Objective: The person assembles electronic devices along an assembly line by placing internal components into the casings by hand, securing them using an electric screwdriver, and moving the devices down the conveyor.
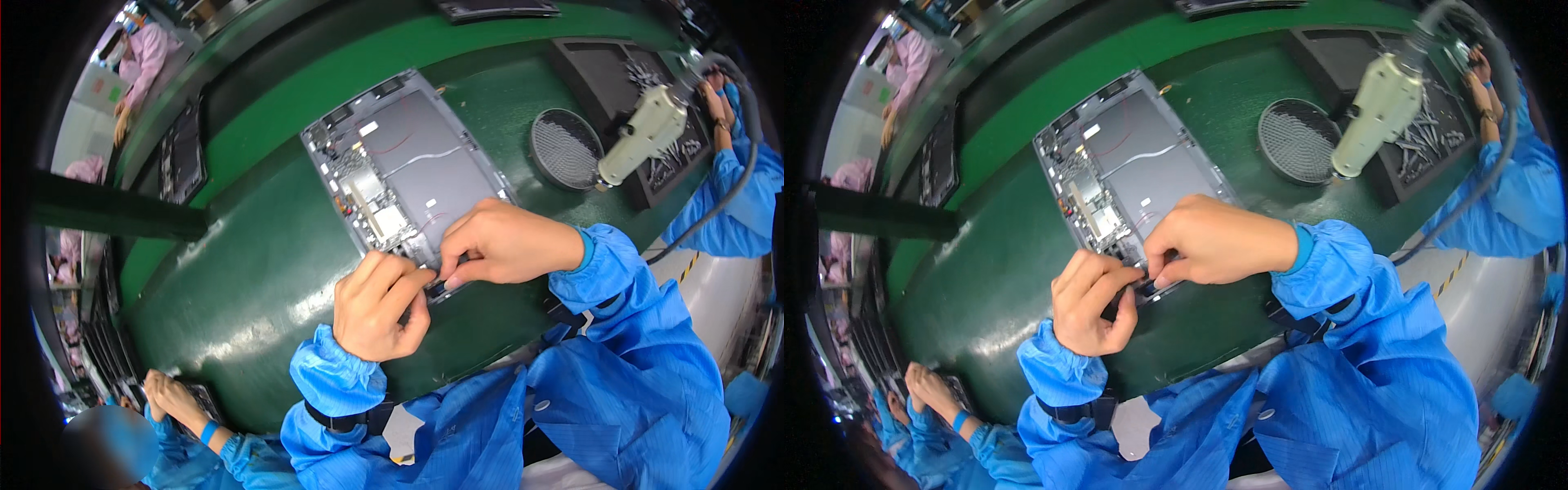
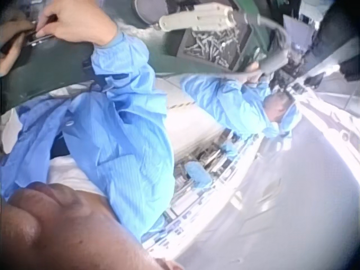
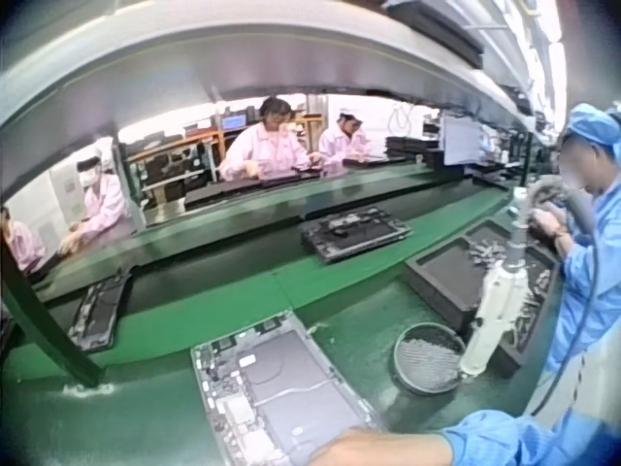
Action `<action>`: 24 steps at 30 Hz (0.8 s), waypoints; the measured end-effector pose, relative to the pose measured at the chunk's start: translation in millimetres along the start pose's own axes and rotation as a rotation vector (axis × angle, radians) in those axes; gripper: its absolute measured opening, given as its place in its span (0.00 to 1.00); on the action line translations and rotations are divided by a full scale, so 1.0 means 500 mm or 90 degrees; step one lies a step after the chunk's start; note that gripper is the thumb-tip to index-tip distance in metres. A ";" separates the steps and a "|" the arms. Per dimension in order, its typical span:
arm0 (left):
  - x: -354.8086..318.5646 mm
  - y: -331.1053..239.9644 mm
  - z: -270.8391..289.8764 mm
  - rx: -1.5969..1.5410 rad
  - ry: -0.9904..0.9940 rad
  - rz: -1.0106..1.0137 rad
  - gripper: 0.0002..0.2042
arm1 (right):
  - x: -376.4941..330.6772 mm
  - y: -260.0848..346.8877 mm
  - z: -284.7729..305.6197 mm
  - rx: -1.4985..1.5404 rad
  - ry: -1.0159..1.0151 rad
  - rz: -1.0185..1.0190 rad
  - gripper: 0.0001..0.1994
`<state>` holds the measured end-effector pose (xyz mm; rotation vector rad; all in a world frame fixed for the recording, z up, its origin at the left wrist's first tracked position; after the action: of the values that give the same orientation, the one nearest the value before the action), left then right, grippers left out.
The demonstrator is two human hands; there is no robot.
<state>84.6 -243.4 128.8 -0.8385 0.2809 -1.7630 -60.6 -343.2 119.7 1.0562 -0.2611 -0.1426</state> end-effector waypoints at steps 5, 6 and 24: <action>0.005 -0.028 -0.015 0.114 0.068 -0.040 0.18 | -0.047 0.033 -0.019 -0.343 -0.050 0.111 0.04; 0.001 -0.032 -0.015 0.142 0.075 -0.043 0.18 | -0.063 0.044 -0.029 -0.348 -0.083 0.115 0.03; 0.033 -0.072 -0.076 0.188 0.006 -0.161 0.10 | -0.174 0.046 0.232 0.266 -0.874 0.065 0.14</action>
<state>30.7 -253.2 128.5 -0.6735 -0.0852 -1.9829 -176.9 -408.4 181.1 1.2071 -1.6315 -0.7421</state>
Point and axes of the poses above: each hand's wrist, its own x-axis towards the middle knuckle, its own z-axis out of the back of the hand, y = z × x, the point moved 3 cm from there along x, towards the middle knuckle, and after that the axes turned 10 degrees about z, right-handed, at the moved point
